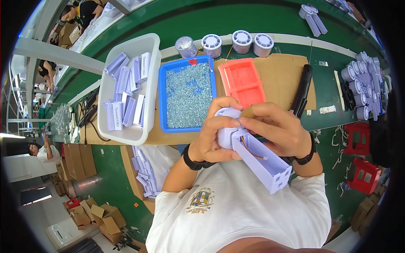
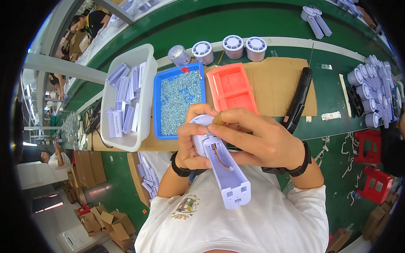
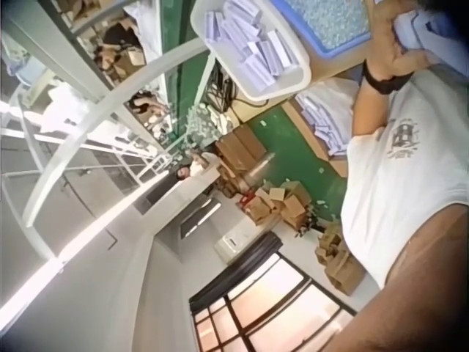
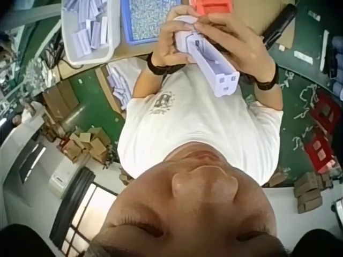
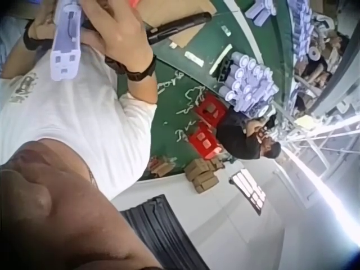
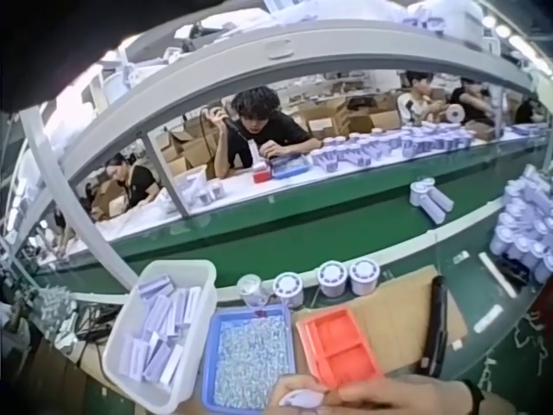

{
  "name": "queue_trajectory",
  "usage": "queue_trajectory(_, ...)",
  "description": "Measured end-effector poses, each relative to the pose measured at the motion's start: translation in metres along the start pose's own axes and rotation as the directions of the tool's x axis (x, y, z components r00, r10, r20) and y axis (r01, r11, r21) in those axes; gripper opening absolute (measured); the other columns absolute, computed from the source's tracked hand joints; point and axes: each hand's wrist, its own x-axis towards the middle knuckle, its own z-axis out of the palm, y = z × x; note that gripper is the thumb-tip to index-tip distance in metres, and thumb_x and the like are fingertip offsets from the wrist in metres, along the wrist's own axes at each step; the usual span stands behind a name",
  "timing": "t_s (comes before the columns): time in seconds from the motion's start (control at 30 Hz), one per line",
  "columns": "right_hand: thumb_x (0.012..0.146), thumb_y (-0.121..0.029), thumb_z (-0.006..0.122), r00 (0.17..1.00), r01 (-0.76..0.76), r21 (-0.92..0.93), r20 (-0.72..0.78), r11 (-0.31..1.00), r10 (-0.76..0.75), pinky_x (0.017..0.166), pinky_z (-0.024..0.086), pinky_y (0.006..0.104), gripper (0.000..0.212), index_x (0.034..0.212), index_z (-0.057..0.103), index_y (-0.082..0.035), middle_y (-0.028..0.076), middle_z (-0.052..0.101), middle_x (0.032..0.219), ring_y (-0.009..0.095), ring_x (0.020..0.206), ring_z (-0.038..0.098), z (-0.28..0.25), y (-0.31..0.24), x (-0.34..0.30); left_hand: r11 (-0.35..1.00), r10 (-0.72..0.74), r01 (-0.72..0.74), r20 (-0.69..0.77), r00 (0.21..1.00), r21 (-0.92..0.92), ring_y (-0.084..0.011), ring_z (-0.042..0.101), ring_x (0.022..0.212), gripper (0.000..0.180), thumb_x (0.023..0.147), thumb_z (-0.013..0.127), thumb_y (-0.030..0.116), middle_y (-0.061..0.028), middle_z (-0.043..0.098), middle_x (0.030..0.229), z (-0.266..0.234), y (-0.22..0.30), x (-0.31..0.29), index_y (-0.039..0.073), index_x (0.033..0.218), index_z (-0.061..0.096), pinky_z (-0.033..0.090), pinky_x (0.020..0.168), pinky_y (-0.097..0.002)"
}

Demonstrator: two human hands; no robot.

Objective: The person picks up a screw from a tray, places it into a fan handle, and drives it in with a power screwdriver. They then pick up a fan head and a handle, thread the wires through, and press the two components together.

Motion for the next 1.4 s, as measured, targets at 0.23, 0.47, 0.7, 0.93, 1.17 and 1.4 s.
queue_trajectory(0.23, 0.069, -0.005, 0.085, 0.997, -0.069, 0.083, -0.024, 0.994, 0.071, 0.065, 0.057, 0.0297, 0.053, 0.119, 0.069, 0.005, 0.013, 0.061, 0.103, 0.022, 0.078, 0.066, 0.003, 0.002, -0.003, 0.991, -0.108, 0.107, 0.000, 0.994, -0.082, -0.0336, 0.054, 0.112, 0.064, 0.080, 0.083, 0.037, -0.0265, 0.045, 0.131, 0.007, 0.002, -0.007, 0.012, 0.131, 0.053, 0.047, 0.090, -0.0425)
queue_trajectory(0.47, 0.076, -0.004, 0.083, 0.977, -0.202, 0.144, -0.031, 0.969, 0.209, 0.060, 0.053, 0.0264, 0.044, 0.116, 0.069, 0.005, 0.010, 0.061, 0.098, 0.015, 0.073, 0.062, 0.007, -0.003, -0.002, 0.988, -0.129, 0.133, 0.056, 0.990, -0.074, -0.0348, 0.060, 0.110, 0.063, 0.085, 0.079, 0.043, -0.0240, 0.038, 0.131, 0.002, -0.005, -0.008, 0.015, 0.132, 0.047, 0.060, 0.083, -0.0414)
queue_trajectory(0.7, 0.072, -0.006, 0.087, 0.957, -0.281, 0.116, -0.042, 0.953, 0.287, 0.075, 0.056, 0.0314, 0.055, 0.122, 0.066, 0.005, 0.012, 0.063, 0.106, 0.022, 0.085, 0.066, 0.011, -0.002, -0.004, 0.980, -0.058, 0.057, -0.002, 0.998, 0.191, -0.0379, 0.051, 0.125, 0.076, 0.083, 0.078, 0.054, -0.0250, 0.040, 0.133, 0.002, -0.007, -0.008, 0.015, 0.139, 0.045, 0.048, 0.099, -0.0481)
queue_trajectory(0.93, 0.071, -0.014, 0.089, 0.860, -0.450, 0.123, -0.210, 0.885, 0.466, 0.093, 0.053, 0.0364, 0.062, 0.125, 0.064, 0.004, 0.016, 0.066, 0.121, 0.028, 0.107, 0.067, 0.019, -0.005, -0.001, 0.979, -0.002, 0.042, -0.196, 0.981, 0.201, -0.0369, 0.053, 0.115, 0.090, 0.078, 0.083, 0.049, -0.0275, 0.044, 0.138, 0.014, 0.006, 0.018, 0.003, 0.146, 0.045, 0.046, 0.097, -0.0456)
queue_trajectory(1.17, 0.070, -0.018, 0.092, 0.843, -0.518, -0.183, 0.058, 0.835, 0.536, 0.103, 0.049, 0.0335, 0.071, 0.130, 0.060, 0.003, 0.013, 0.063, 0.132, 0.022, 0.118, 0.063, -0.032, 0.049, 0.027, 0.569, -0.322, 0.184, 0.011, 0.947, 0.801, -0.0346, 0.055, 0.114, 0.072, 0.074, 0.084, 0.024, -0.0162, 0.058, 0.128, 0.002, 0.005, 0.009, 0.004, 0.136, 0.053, 0.048, 0.096, -0.0454)
queue_trajectory(1.4, 0.071, -0.004, 0.087, 0.838, -0.541, 0.221, 0.058, 0.811, 0.543, 0.102, 0.049, 0.0334, 0.055, 0.121, 0.064, 0.001, 0.008, 0.065, 0.123, 0.020, 0.115, 0.062, -0.012, 0.112, 0.032, 0.492, -0.186, 0.038, 0.062, 0.981, 0.870, -0.0289, 0.060, 0.106, 0.040, 0.072, 0.079, 0.008, -0.0099, 0.065, 0.119, -0.003, 0.000, 0.005, 0.004, 0.110, 0.068, 0.053, 0.087, -0.0411)
